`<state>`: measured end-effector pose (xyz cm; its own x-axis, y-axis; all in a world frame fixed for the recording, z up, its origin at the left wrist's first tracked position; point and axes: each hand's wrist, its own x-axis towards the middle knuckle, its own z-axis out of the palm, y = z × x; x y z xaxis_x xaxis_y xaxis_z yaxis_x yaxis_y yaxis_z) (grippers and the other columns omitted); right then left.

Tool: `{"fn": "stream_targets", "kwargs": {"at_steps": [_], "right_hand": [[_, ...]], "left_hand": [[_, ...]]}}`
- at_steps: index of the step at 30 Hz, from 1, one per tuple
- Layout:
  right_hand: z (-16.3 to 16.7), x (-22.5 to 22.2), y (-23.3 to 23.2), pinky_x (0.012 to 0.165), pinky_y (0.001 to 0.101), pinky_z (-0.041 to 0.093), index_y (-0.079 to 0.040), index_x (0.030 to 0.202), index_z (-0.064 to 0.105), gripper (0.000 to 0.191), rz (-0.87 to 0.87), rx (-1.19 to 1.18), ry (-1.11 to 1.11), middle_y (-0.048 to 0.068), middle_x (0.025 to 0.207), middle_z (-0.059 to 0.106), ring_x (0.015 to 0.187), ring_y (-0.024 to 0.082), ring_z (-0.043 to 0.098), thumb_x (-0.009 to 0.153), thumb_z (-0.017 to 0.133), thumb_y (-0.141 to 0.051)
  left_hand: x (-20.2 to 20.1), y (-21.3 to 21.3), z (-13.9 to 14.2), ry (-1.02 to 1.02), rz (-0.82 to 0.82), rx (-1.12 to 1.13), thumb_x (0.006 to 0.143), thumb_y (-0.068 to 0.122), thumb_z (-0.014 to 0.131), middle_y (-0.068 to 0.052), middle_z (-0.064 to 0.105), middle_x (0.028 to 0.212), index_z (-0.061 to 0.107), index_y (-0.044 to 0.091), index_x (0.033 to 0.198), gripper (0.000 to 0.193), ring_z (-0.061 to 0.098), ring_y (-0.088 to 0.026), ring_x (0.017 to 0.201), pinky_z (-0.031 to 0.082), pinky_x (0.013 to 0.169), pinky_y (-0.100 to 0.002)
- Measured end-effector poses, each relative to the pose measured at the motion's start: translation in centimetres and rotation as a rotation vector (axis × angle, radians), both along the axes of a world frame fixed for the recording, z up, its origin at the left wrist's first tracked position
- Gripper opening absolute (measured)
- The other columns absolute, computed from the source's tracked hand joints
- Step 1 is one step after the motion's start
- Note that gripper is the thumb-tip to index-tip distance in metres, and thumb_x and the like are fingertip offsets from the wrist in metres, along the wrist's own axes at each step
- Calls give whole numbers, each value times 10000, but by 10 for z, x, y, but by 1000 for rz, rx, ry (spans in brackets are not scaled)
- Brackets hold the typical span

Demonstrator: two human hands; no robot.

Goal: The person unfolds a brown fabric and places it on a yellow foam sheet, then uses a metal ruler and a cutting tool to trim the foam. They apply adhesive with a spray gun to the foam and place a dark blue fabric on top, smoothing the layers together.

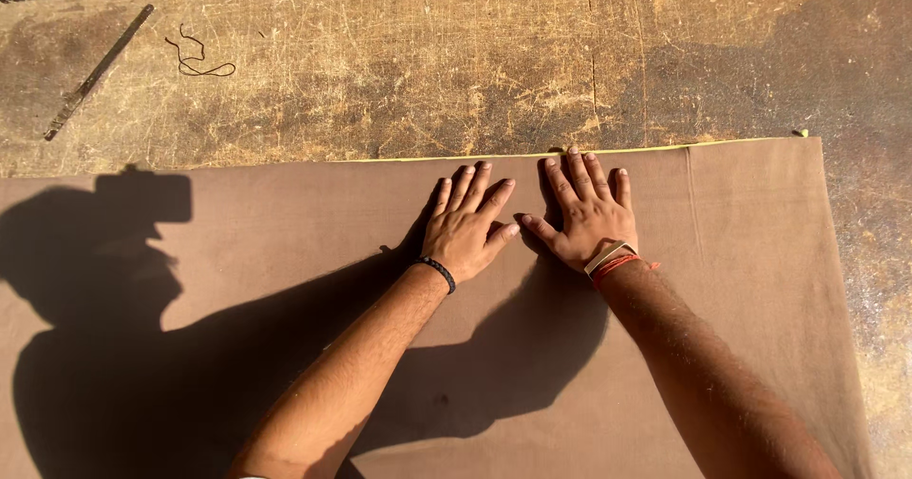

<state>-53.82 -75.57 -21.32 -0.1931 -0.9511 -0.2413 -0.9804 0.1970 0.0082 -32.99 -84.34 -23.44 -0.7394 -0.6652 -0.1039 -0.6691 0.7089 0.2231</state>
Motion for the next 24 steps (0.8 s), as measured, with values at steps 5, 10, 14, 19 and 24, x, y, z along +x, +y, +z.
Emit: {"fn": "stream_targets", "kwargs": {"at_steps": [5, 10, 14, 19, 24], "right_hand": [[-1, -22, -22, 1197, 527, -24, -341, 1653, 59, 969, -1, -132, 3, 36, 1736, 23, 1530, 224, 5, 846, 160, -870], [13, 24, -4, 1225, 553, -16, -330, 1632, 82, 880, 89, -197, 26, 70, 1710, 23, 1556, 272, 17, 911, 155, -829], [18, 63, -8, 1203, 534, -50, -411, 1645, 17, 944, 270, 173, 8, 32, 1735, -68, 1525, 256, -45, 837, 158, -878], [19, 48, -62, 1221, 543, -7, -356, 1620, 52, 888, 2, -29, 4, 57, 1696, -1, 1548, 268, 6, 886, 162, -843], [7, 29, -3, 1236, 523, 28, -342, 1655, 132, 771, 295, -263, 187, 67, 1710, 73, 1554, 285, 57, 1006, 264, -737]], "left_hand": [[116, -49, 33, -203, 318, 52, 931, 772, 373, -127, -22, 1716, 137, 404, 1626, 821, -31, -369, 1569, -70, 1176, -705], [116, -89, 30, -249, 399, 87, 920, 812, 332, -120, -35, 1724, 115, 439, 1626, 827, -54, -389, 1575, -78, 1166, -733], [115, -100, 22, -241, 409, 91, 910, 810, 324, -109, -38, 1724, 107, 432, 1623, 835, -53, -358, 1577, -83, 1191, -699], [98, -82, 19, -143, 392, -54, 992, 716, 314, -184, -2, 1705, 109, 228, 1645, 841, -26, -391, 1565, -61, 1205, -657], [15, 6, 18, -78, 113, -51, 997, 632, 359, -203, 40, 1697, 150, 145, 1635, 829, 9, -419, 1552, -7, 1217, -632]]}}
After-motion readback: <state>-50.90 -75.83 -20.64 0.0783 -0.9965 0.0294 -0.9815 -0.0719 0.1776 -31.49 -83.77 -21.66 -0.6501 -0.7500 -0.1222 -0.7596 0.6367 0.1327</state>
